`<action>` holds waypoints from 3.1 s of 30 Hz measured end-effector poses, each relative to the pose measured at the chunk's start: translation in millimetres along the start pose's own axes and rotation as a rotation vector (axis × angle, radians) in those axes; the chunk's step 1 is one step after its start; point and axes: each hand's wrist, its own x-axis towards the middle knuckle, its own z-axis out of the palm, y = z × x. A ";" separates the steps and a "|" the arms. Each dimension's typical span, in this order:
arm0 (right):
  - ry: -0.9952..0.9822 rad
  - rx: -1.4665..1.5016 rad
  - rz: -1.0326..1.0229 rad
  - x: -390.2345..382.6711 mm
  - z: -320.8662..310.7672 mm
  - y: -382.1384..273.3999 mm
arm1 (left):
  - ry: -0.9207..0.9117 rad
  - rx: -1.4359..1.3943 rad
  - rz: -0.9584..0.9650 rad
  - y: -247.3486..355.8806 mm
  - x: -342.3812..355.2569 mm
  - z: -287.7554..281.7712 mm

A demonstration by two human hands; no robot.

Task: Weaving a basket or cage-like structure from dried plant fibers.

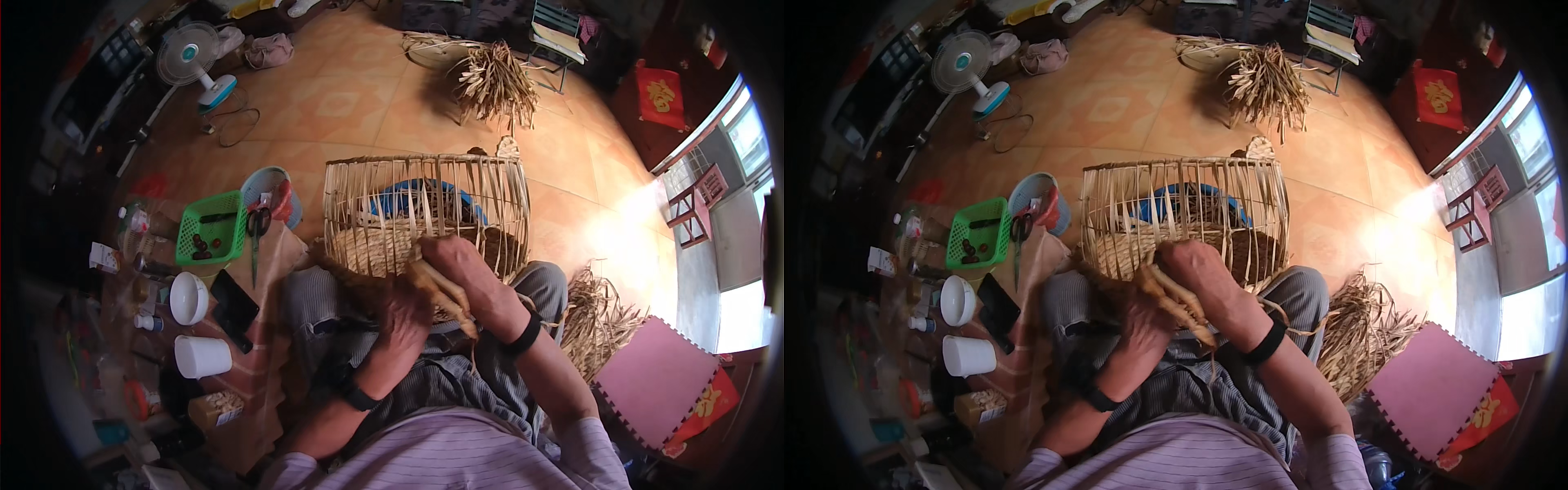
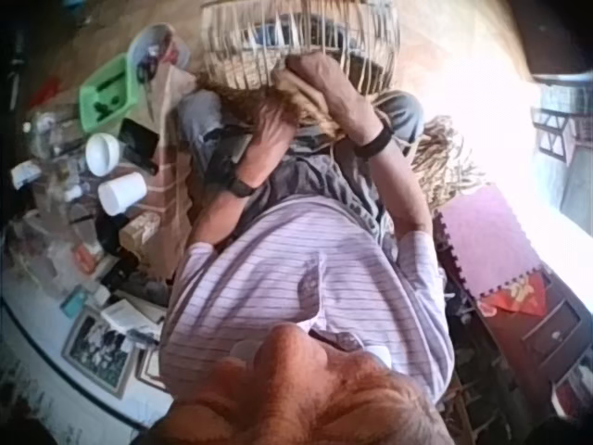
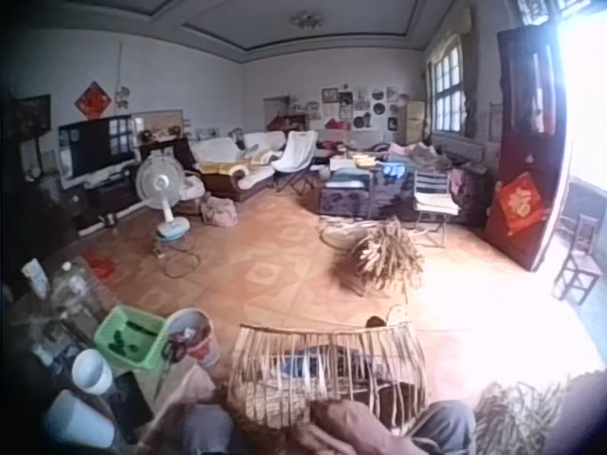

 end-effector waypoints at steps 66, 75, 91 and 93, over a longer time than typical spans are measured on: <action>0.987 1.761 0.297 -228.7 -58.0 56.7 | 0.183 -0.516 -0.162 -30.0 42.8 -30.2; 0.549 0.762 1.016 -251.7 -99.1 44.1 | 0.118 -0.633 -0.173 -30.9 46.6 -21.7; -0.215 0.413 0.468 -134.4 -2.8 -33.8 | -0.150 -0.738 -0.152 -31.5 35.4 -28.6; -0.320 0.660 0.615 -132.9 -8.4 -35.8 | -0.148 -0.751 -0.148 -34.5 37.1 -25.4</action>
